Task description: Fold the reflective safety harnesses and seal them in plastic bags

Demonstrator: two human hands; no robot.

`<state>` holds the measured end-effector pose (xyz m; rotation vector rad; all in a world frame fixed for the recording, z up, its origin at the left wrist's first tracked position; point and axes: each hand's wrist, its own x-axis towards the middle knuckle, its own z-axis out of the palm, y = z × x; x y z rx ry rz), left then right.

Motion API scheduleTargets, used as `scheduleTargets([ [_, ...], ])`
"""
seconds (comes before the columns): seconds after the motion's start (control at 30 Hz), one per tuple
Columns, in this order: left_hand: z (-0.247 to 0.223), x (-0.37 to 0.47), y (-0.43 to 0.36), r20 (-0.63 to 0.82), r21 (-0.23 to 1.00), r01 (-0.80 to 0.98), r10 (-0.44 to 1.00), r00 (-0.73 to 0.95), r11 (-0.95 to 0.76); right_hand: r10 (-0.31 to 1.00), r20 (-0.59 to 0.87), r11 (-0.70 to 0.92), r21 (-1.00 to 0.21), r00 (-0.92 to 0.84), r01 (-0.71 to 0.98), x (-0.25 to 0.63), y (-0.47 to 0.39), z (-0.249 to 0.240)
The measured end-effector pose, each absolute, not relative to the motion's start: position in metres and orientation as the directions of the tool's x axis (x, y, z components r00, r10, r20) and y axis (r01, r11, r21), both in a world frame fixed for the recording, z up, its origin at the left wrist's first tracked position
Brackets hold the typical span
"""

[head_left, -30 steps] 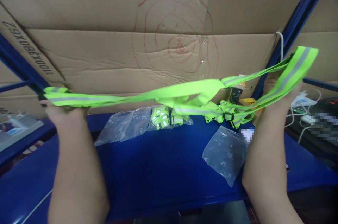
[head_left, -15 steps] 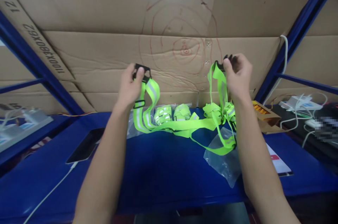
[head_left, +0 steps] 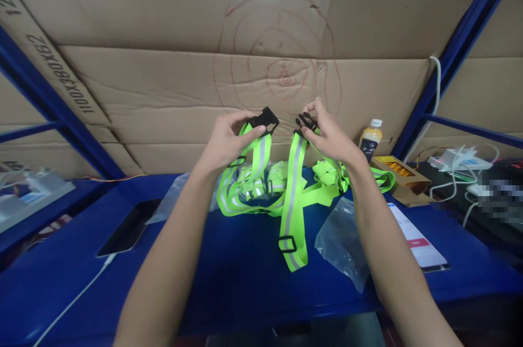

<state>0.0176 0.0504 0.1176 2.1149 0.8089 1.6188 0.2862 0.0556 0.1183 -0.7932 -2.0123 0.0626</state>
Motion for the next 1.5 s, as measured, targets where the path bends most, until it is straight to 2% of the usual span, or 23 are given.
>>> scheduleTargets([
  [0.2,0.119,0.018,0.045,0.683,0.485,0.359,0.602,0.415,-0.797,0.497,0.768,0.854,-0.351,-0.403,0.384,0.290,0.047,0.126],
  [0.47,0.115,0.019,0.049,0.686,0.412,0.429,0.583,0.436,-0.804,0.488,0.691,0.863,-0.290,-0.533,0.415,0.285,0.035,0.132],
  [0.67,0.113,0.028,0.044,0.651,0.413,0.432,0.592,0.475,-0.801,0.524,0.623,0.833,-0.232,-0.580,0.503,0.281,0.034,0.129],
  [0.9,0.114,0.040,0.031,0.615,0.312,0.476,0.557,0.559,-0.822,0.635,0.471,0.752,-0.199,-0.612,0.628,0.272,0.036,0.116],
  [1.07,0.111,0.045,0.030,0.658,0.300,0.514,0.564,0.498,-0.804,0.591,0.519,0.788,-0.208,-0.617,0.580,0.274,0.039,0.116],
  [1.2,0.112,0.047,0.028,0.770,0.262,0.446,0.464,0.438,-0.856,0.578,0.552,0.798,-0.229,-0.600,0.558,0.283,0.035,0.129],
  [1.27,0.112,0.050,0.026,0.802,0.335,0.418,0.489,0.344,-0.844,0.569,0.552,0.803,-0.212,-0.610,0.557,0.285,0.031,0.134],
  [1.33,0.111,0.054,0.024,0.768,0.520,0.325,0.599,0.229,-0.790,0.535,0.609,0.804,-0.155,-0.586,0.573,0.283,0.029,0.137],
  [1.43,0.112,0.060,0.023,0.594,0.797,0.011,0.787,0.167,-0.604,0.459,0.735,0.763,-0.038,-0.499,0.646,0.275,0.029,0.133],
  [1.5,0.113,0.061,0.023,0.498,0.866,-0.147,0.850,0.171,-0.478,0.414,0.773,0.755,0.003,-0.481,0.655,0.270,0.032,0.129],
])
